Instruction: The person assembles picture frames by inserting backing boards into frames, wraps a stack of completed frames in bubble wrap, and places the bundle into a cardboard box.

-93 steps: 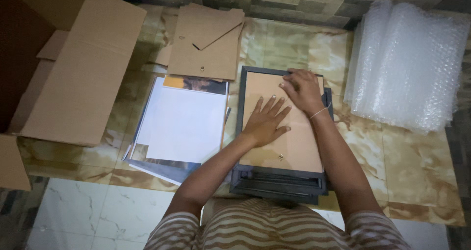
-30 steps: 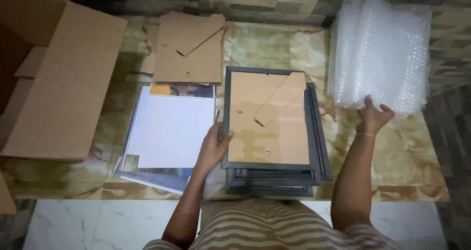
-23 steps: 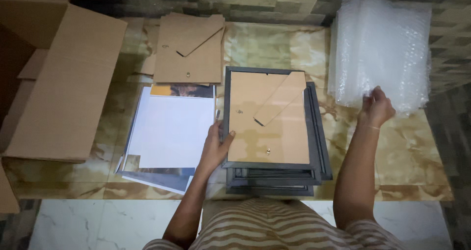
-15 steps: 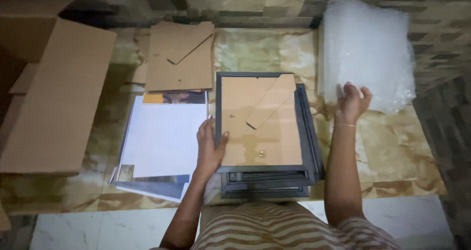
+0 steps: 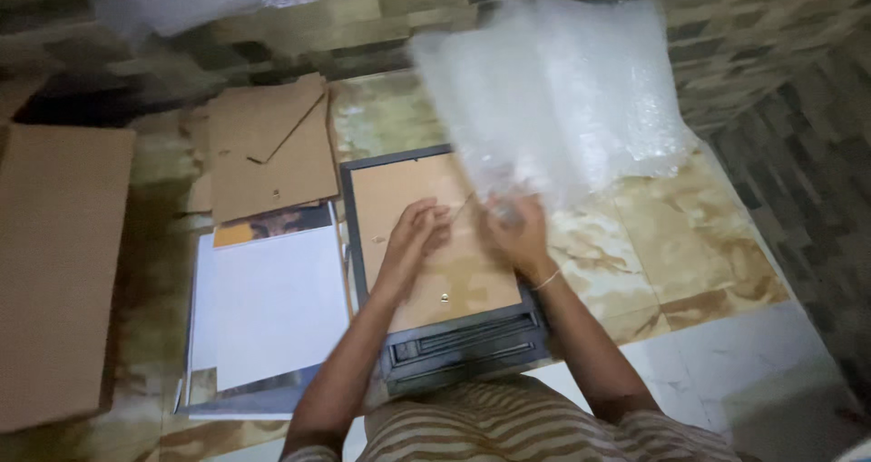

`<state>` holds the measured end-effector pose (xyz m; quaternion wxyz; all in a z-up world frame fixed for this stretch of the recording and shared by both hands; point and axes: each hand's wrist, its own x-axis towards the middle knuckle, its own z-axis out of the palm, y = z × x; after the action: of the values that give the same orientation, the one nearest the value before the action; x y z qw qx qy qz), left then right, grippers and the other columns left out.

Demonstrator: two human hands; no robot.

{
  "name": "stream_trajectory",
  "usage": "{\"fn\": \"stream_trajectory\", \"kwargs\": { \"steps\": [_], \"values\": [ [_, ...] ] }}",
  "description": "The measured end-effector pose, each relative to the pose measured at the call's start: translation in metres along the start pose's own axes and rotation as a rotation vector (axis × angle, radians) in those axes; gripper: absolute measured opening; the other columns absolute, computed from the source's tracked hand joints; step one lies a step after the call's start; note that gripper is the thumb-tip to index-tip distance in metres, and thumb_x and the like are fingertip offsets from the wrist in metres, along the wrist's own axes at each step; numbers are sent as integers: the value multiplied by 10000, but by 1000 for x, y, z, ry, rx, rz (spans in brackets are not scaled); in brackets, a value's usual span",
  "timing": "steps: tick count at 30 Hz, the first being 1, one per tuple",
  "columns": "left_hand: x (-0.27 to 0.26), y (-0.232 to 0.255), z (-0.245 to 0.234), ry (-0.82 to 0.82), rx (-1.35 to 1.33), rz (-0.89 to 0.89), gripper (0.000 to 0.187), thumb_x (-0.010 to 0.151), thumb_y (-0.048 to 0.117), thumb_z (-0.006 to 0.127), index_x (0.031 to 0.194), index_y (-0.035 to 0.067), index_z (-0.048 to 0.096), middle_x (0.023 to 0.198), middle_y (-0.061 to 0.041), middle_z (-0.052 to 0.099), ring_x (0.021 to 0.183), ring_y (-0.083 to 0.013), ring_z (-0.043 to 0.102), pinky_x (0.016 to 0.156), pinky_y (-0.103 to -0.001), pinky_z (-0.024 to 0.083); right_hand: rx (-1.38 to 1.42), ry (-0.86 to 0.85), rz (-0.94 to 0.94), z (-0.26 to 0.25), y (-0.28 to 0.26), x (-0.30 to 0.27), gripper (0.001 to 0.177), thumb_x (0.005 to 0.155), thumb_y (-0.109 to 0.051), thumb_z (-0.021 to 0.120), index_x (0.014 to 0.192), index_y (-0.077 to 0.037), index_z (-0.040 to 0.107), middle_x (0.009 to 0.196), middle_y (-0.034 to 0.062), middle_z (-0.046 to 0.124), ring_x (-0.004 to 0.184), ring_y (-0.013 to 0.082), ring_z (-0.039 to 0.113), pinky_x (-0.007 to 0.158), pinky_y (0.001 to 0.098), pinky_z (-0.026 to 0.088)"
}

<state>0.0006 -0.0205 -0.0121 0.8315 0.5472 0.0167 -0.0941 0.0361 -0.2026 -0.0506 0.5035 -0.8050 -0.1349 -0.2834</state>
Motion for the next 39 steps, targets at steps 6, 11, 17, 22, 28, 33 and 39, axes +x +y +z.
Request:
{"fn": "stream_trajectory", "kwargs": {
  "steps": [6, 11, 17, 22, 28, 33, 39],
  "values": [
    [63, 9, 34, 38, -254, -102, 503, 905, 277, 543, 1323, 65, 360, 1242, -151, 471, 1125, -285, 488, 923, -411, 425, -159, -438, -159, -8, -36, -6, 191, 694, -231, 668, 760, -54, 637, 759, 128, 609, 802, 292, 568, 917, 455, 316],
    [107, -31, 31, 78, -297, -163, 376, 823, 118, 635, 1175, 51, 521, 1011, -119, 610, 911, -226, 614, 797, -395, 515, 20, -387, -107, -41, -70, 29, 162, 685, -124, 722, 684, -43, 582, 689, 144, 601, 670, 293, 577, 670, 369, 413],
    [147, -99, -13, -25, -422, -297, 254, 834, 91, 617, 1080, 50, 576, 948, -110, 640, 881, -232, 643, 821, -404, 516, 110, 26, 145, -57, 2, 29, 373, 748, -131, 660, 1083, -9, 550, 1079, 179, 560, 1090, 326, 484, 965, 454, 339],
    [104, -53, -19, -44, -411, -377, 284, 799, 244, 661, 1022, 77, 607, 927, -94, 654, 867, -224, 645, 811, -421, 512, 70, 162, 308, -65, 13, 39, 371, 851, -147, 627, 1165, -22, 475, 1121, 183, 512, 1127, 320, 462, 996, 423, 333],
    [53, -17, -62, 202, -213, -309, 346, 826, 260, 643, 1089, 51, 561, 935, -89, 613, 863, -203, 612, 791, -378, 511, 687, 152, 485, -62, 15, 33, 601, 807, 35, 561, 1341, -117, 332, 1198, 162, 509, 1103, 235, 537, 931, 335, 467],
    [8, 17, -92, 268, 114, -127, 427, 830, 178, 645, 1203, 36, 491, 994, -125, 591, 889, -220, 595, 758, -428, 519, 950, 183, 729, -47, -14, 32, 561, 841, -33, 555, 1341, -83, 306, 1181, 230, 537, 1008, 307, 617, 871, 459, 514],
    [-12, -28, -169, 333, 266, 6, 573, 786, 8, 623, 1281, 17, 337, 938, -134, 585, 765, -172, 614, 638, -258, 541, 898, -83, 547, -16, -70, 23, 738, 784, -54, 624, 1394, -127, 216, 1262, 186, 472, 1108, 268, 540, 895, 342, 503]
  ]
}}
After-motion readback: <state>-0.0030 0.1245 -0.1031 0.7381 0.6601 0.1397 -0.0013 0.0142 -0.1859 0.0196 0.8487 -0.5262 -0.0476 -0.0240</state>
